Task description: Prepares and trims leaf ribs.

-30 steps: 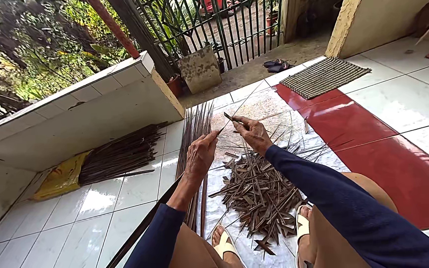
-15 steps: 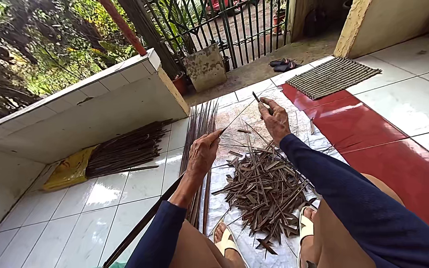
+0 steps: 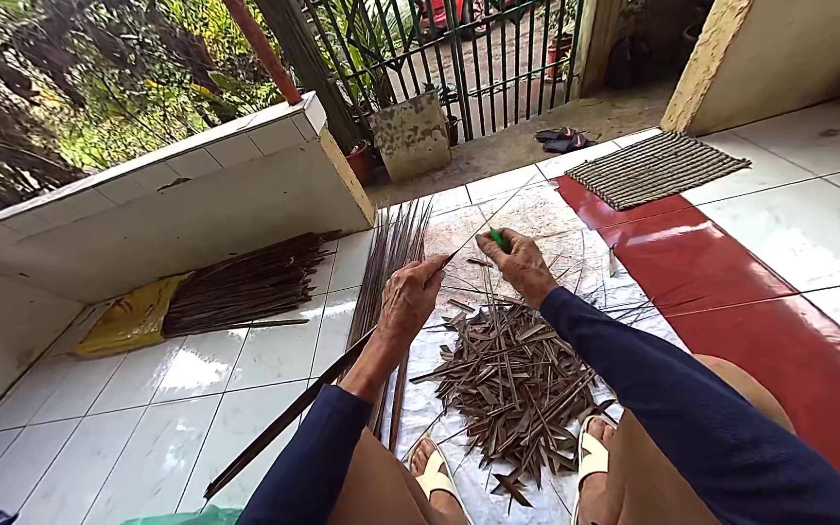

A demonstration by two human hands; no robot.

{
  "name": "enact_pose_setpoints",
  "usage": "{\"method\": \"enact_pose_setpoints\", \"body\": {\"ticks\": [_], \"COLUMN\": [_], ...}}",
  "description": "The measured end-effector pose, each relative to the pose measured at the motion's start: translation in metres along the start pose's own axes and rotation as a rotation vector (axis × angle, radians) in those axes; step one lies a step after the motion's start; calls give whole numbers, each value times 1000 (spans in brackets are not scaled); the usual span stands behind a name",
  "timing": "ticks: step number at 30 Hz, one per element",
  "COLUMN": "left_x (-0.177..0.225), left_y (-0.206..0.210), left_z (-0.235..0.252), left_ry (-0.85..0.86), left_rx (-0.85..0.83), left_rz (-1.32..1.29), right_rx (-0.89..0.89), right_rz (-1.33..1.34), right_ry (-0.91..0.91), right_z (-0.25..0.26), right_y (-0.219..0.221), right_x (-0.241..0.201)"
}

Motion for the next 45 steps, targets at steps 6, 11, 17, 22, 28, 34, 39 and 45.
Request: {"method": "enact_pose_setpoints", "body": {"ticks": [6,11,17,22,28,34,39,45], "left_x": [9,-6,-31,-41,-33,-30,-38,-1], "left_y": [10,0,1,-6,-7,-2,13,-3], "left_z": [3,-1,-1,1,-2,0,5,-10], "left_ry": [-24,-206,-171,-227,-224,-171,-135,-135], "left_rx": [-135,-442,-278,-171,-164,-144,-74,-21], "left_rz": [-138,-449,-486,-458,-483,-450,-213,-79], "right_rx": [2,123,25,-255,-374,-348,-281,-222], "right_rz": [112,79,-86,-40,-57,-113,-157,-206], "right_ry": [34,61,76,-131,-174,-182,-161,-120], "right_z": [7,16,7,-19,-37,-36,-38,-32], "right_y": [11,-12,-11,8,26,29,33,37], "right_x": [4,6,6,-8,-7,-8,-7,-6]}}
Point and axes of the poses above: each hand's wrist, its own z-axis towards the middle knuckle, its own y-axis out of the palm, x = y × z, the point moved 1 cm from there along z, towards the middle knuckle, and after that the axes turned 1 degree about -z, right-handed, at the moved point
